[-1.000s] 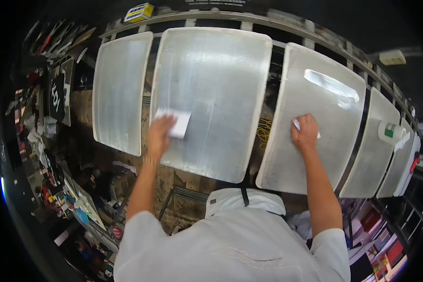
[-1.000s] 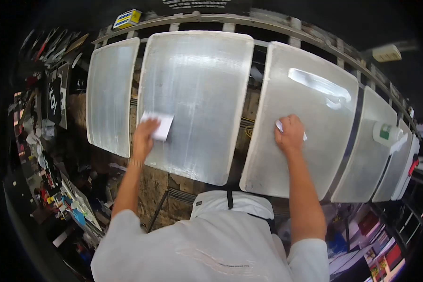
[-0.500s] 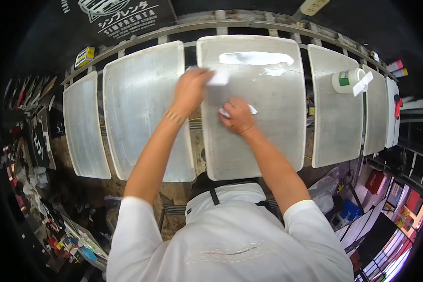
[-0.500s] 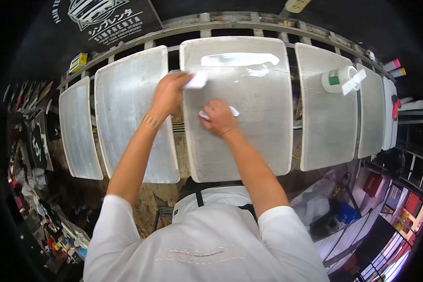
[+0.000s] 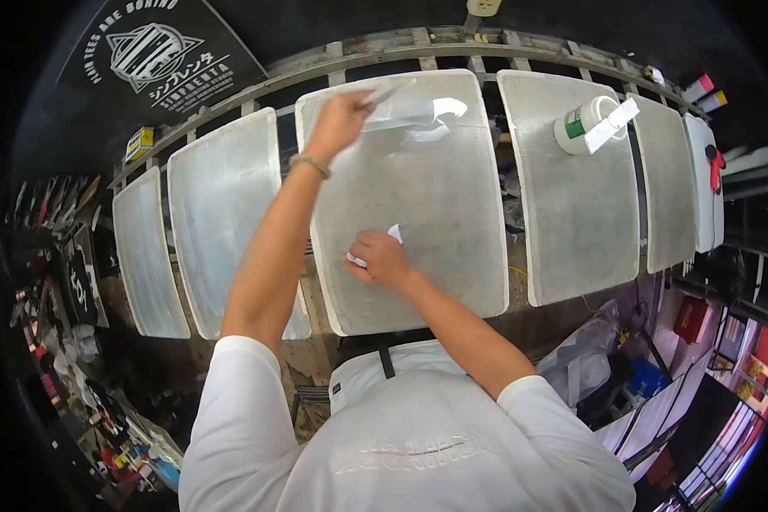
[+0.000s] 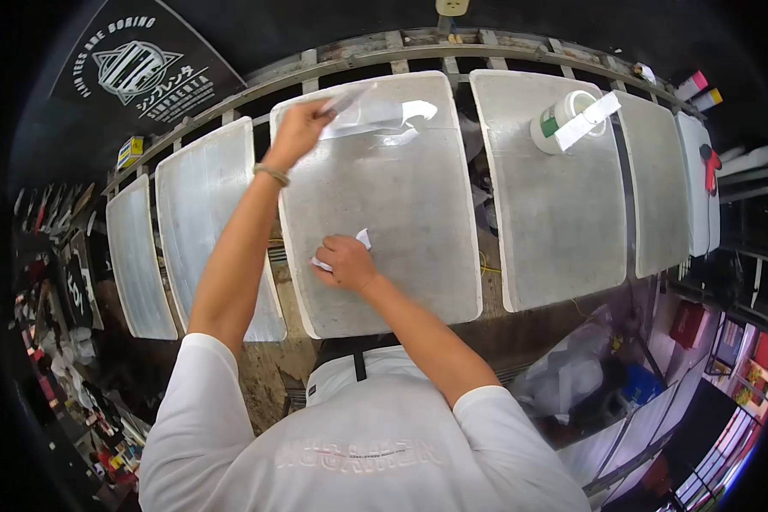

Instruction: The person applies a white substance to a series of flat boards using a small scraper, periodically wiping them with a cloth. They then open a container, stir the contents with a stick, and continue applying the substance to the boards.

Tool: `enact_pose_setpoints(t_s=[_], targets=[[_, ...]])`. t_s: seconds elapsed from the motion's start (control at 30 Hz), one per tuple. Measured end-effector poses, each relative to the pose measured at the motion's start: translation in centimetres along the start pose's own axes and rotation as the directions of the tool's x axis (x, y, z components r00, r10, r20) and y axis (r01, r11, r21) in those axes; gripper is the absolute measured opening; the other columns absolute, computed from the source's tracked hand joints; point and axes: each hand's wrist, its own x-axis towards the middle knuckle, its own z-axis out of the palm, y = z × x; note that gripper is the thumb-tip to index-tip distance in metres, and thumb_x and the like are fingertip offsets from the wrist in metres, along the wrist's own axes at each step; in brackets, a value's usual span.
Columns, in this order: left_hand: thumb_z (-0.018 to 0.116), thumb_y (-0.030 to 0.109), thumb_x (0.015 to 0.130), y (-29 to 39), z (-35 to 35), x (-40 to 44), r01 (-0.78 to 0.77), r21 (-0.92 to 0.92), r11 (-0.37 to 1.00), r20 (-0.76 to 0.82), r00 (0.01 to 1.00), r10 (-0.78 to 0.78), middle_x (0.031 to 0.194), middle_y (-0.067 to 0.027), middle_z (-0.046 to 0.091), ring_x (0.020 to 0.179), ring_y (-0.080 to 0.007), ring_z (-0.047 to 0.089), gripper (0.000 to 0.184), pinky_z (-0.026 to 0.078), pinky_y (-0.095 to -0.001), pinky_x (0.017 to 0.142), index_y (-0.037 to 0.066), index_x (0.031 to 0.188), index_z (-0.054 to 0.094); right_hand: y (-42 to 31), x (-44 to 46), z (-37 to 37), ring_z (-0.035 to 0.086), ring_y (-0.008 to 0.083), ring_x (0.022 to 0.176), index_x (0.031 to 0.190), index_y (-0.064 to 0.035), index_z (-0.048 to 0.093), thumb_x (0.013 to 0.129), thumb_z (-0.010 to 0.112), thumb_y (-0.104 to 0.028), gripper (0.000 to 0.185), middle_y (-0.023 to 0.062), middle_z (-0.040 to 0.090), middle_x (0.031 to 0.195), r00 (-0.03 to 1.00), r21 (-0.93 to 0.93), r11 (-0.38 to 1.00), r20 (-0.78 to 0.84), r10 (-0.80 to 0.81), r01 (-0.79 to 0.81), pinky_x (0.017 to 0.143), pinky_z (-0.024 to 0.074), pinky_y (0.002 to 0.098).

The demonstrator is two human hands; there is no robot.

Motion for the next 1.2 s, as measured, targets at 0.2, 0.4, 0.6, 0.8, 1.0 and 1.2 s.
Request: enact_pose_setpoints(t_s=[0.2,0.4,0.6,0.8,1.0,1.2], targets=[[0.069,0.012,0.096,-6.3,-7.1,-5.5,0.225,-0.603,0.765,0.076,0.971,-0.226,0.109,-0.0038,0.073,0.099,-0.0124,0.062,0.033,0.046,-0.0291,0.093,-0.001,0.126,0.07,-0.1,-1.4,0.9,0.063,0.0311,0.076,0.074,-0.0093,0.061,0.079,0.074,-0.022,0.019,0.0101,0.061,0.079,0.997,-0.066,0.995,0.013,0.072,-0.071,0.068,0.0508,0.043],[0.07,0.009,0.093,-17.5,-16.5,-23.6,0.326,-0.348,0.879,-0.104,0.918,-0.382,0.114,-0.0071,0.074,0.106,-0.0142,0.064,0.032,0.046,-0.0298,0.098,-0.001,0.123,0.071,-0.6,-0.6,1.3,0.066,0.0325,0.073,0.08,-0.0102,0.068,0.083,0.073,-0.028,0.018,0.0104,0.066,0.079,0.974,-0.22,0.964,0.136,0.182,-0.149,0.065,0.0515,0.0442],[0.065,-0.003,0.089,-28.0,-19.4,-35.9,0.272,0.059,0.961,-0.341,0.91,-0.236,0.117,-0.0142,0.074,0.115,-0.0266,0.067,0.037,0.049,-0.0356,0.103,0.009,0.123,0.073,-0.6,2.2,3.4,0.063,0.0333,0.066,0.073,-0.0101,0.062,0.086,0.073,-0.028,0.025,0.0097,0.063,0.075,0.987,-0.368,0.917,-0.034,0.155,-0.156,0.058,0.0472,0.0461],[0.057,-0.013,0.081,-30.5,-16.1,-41.5,0.049,0.506,0.861,-0.351,0.924,0.154,0.126,-0.0148,0.07,0.122,-0.0371,0.062,0.048,0.048,-0.0438,0.109,0.009,0.12,0.073,-0.3,3.3,6.2,0.061,0.0343,0.066,0.073,-0.0092,0.059,0.086,0.074,-0.025,0.025,0.0098,0.061,0.073,0.968,-0.427,0.873,-0.177,0.176,-0.237,0.058,0.0464,0.0456],[0.054,-0.016,0.076,-28.7,-19.9,-41.3,0.067,0.386,0.92,-0.189,0.982,0.007,0.127,-0.0153,0.069,0.123,-0.0354,0.062,0.053,0.048,-0.0455,0.108,0.008,0.12,0.073,0.2,3.2,6.4,0.061,0.0348,0.068,0.075,-0.0088,0.058,0.087,0.073,-0.024,0.025,0.0115,0.06,0.075,0.98,-0.526,0.827,-0.127,0.154,-0.198,0.059,0.0462,0.046],[0.056,-0.005,0.081,-32.7,-25.7,-17.1,-0.089,0.461,0.883,-0.285,0.927,0.242,0.116,-0.0122,0.073,0.107,-0.0332,0.068,0.042,0.054,-0.0418,0.096,0.013,0.112,0.078,0.2,3.3,6.2,0.059,0.0367,0.068,0.074,-0.0084,0.056,0.086,0.073,-0.023,0.025,0.0122,0.059,0.076,0.977,-0.506,0.836,-0.118,0.177,-0.212,0.058,0.0451,0.0476]])
